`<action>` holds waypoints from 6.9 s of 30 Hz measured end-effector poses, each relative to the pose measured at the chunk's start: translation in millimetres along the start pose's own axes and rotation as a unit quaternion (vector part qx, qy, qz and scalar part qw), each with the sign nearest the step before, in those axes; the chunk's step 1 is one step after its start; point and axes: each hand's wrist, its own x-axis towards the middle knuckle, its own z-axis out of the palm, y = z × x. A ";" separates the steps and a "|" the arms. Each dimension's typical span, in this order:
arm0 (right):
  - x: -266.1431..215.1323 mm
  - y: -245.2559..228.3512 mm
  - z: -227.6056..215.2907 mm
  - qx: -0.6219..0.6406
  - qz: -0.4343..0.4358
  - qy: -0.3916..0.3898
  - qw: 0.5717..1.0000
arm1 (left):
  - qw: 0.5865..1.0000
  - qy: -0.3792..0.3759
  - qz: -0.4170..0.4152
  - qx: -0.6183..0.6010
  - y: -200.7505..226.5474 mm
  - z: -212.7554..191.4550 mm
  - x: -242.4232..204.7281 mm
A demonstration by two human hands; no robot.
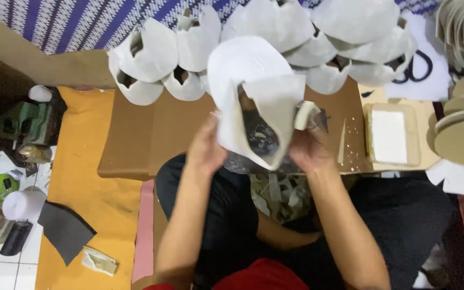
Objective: The person sits on the floor and smooths the edges of white shoe parts using a small white block on a dark board. They repeatedly pick up parts, rub the block along the edges, and place the finished parts into a pile.
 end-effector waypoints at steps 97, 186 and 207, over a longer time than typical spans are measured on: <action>33.7 -306.6 11.2 -0.597 -0.354 0.173 0.698 | 0.874 -0.102 0.064 0.472 -80.3 97.4 82.1; -63.7 -41.9 -21.7 -0.909 -0.247 -0.139 0.305 | 0.657 -0.336 0.099 0.668 -11.3 76.3 42.0; -44.2 -52.1 -33.1 -0.886 -0.178 -0.189 0.384 | 0.659 -0.305 0.101 0.681 -26.9 59.1 61.0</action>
